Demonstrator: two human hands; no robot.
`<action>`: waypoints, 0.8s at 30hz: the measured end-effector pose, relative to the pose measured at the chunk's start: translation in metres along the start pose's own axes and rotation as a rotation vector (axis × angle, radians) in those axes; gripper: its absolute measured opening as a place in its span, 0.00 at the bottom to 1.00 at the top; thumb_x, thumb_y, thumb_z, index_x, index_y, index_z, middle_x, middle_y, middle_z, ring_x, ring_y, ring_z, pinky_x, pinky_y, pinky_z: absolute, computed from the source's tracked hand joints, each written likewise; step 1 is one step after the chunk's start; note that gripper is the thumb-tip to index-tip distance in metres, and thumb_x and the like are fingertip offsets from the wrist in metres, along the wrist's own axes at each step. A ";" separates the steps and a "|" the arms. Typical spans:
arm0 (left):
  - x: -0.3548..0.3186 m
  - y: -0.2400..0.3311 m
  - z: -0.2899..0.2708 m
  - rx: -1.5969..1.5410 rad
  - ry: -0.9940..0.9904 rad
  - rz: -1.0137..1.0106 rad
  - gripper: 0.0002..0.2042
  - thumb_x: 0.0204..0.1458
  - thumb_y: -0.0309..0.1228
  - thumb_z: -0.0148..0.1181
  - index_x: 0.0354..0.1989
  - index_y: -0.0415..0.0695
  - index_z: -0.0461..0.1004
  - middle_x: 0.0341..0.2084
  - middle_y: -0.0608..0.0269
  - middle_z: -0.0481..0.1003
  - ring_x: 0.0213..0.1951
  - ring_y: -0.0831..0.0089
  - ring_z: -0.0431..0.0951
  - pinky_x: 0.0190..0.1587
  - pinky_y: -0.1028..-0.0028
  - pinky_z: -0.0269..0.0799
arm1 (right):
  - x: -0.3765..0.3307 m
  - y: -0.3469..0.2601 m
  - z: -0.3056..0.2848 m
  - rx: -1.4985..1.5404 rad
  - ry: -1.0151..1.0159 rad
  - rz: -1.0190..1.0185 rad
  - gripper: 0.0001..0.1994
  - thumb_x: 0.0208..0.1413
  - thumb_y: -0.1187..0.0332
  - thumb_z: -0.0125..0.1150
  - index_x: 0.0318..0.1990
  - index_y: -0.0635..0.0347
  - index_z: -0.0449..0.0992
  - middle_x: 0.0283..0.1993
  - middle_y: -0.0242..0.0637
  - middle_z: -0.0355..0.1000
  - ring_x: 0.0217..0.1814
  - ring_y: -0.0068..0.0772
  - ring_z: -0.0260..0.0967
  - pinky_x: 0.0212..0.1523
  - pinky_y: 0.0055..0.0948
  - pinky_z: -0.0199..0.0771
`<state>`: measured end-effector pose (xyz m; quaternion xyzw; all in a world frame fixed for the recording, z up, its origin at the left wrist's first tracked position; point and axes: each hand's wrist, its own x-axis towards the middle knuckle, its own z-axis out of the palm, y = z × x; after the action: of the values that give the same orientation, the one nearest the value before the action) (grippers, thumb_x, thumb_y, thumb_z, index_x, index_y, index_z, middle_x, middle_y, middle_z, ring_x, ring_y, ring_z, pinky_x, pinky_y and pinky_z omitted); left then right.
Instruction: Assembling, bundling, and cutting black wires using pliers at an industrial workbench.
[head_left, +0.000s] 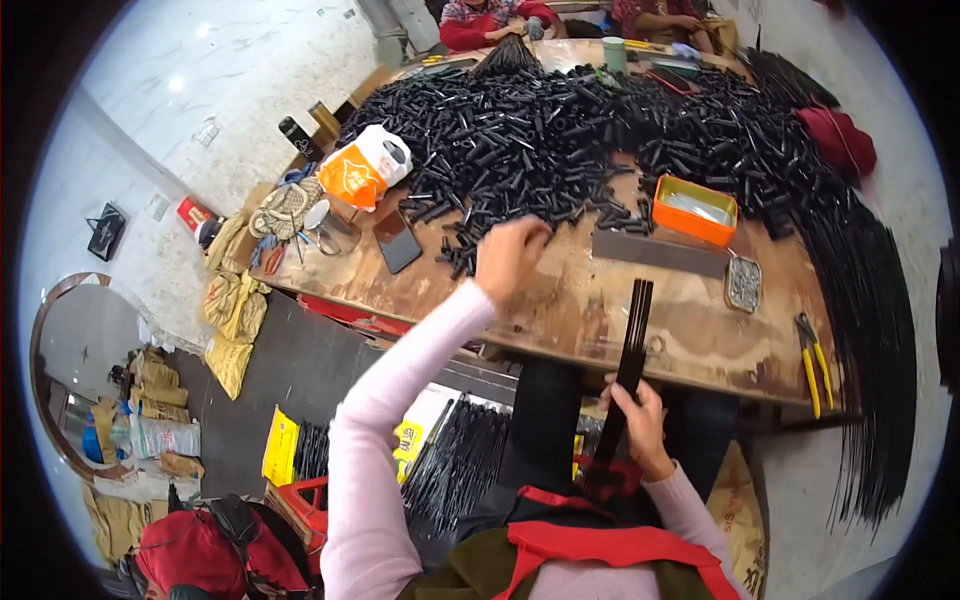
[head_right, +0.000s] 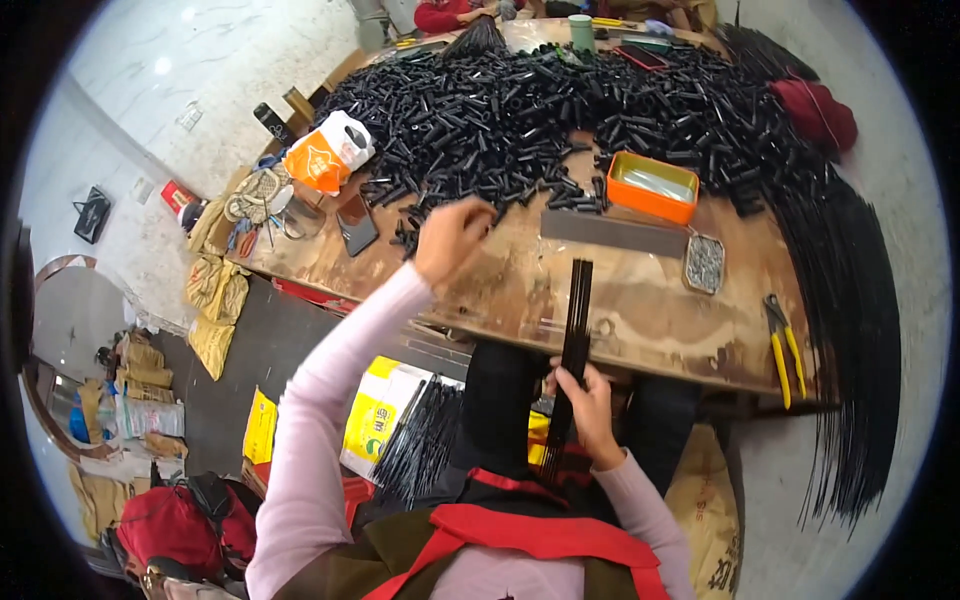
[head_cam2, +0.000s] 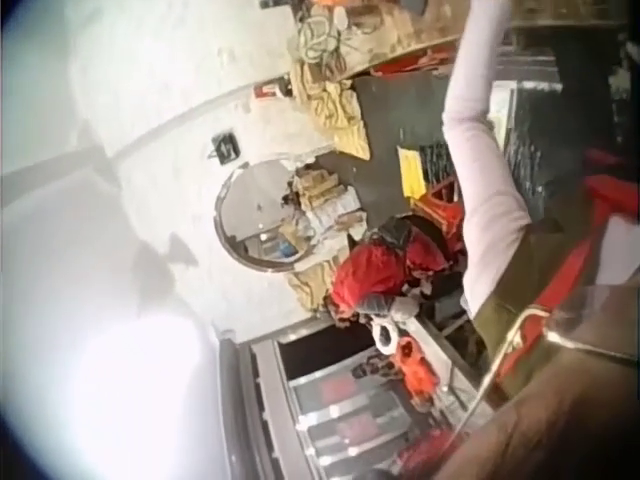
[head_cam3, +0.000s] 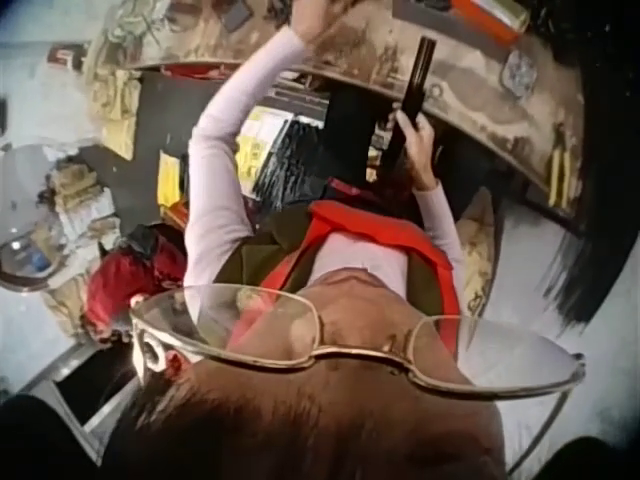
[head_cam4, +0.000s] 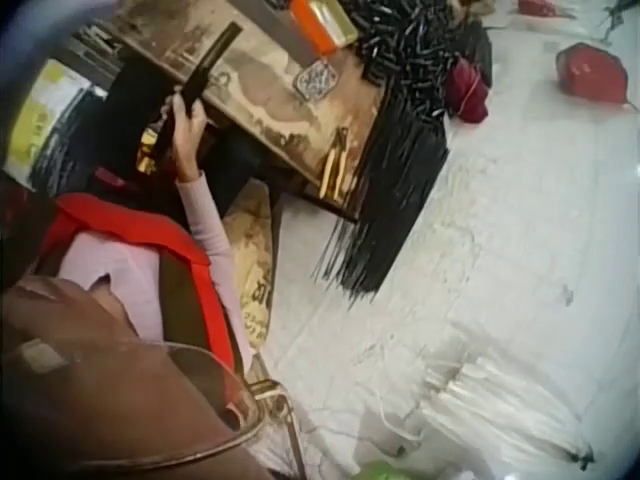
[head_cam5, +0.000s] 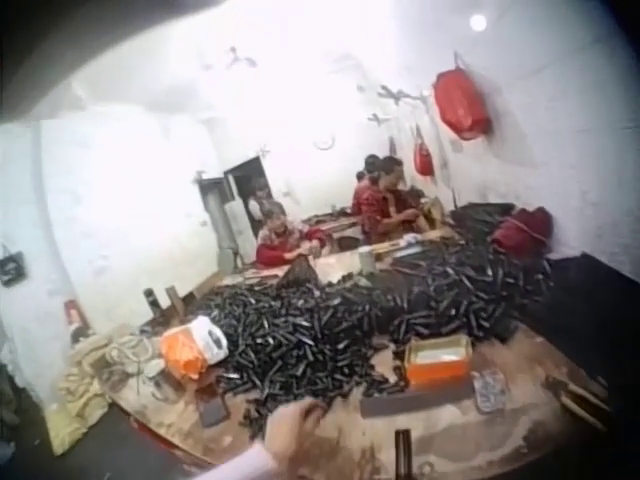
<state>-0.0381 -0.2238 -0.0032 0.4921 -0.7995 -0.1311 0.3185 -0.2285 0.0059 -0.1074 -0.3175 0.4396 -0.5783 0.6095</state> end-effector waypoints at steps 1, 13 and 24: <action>0.028 -0.016 0.004 0.227 0.056 0.064 0.06 0.52 0.31 0.59 0.36 0.46 0.77 0.33 0.55 0.78 0.37 0.54 0.79 0.36 0.60 0.75 | -0.001 0.000 -0.001 0.012 -0.014 0.013 0.10 0.62 0.70 0.56 0.47 0.67 0.74 0.34 0.33 0.74 0.35 0.22 0.71 0.41 0.23 0.71; 0.170 -0.050 -0.037 0.488 -0.476 -0.430 0.18 0.43 0.35 0.63 0.42 0.37 0.77 0.44 0.43 0.78 0.40 0.56 0.82 0.46 0.61 0.78 | 0.009 -0.008 0.003 0.076 -0.053 0.093 0.10 0.63 0.68 0.56 0.45 0.66 0.75 0.31 0.31 0.72 0.34 0.22 0.69 0.40 0.23 0.69; 0.048 -0.031 -0.002 0.320 -0.203 0.600 0.13 0.38 0.18 0.59 0.36 0.42 0.75 0.34 0.57 0.68 0.41 0.56 0.72 0.42 0.64 0.70 | 0.001 -0.002 0.006 0.064 -0.016 0.033 0.10 0.63 0.67 0.55 0.44 0.65 0.75 0.31 0.30 0.71 0.34 0.22 0.68 0.39 0.23 0.68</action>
<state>-0.0303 -0.2806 0.0003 0.2636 -0.9464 0.0470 0.1808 -0.2237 0.0037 -0.1035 -0.2952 0.4212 -0.5795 0.6322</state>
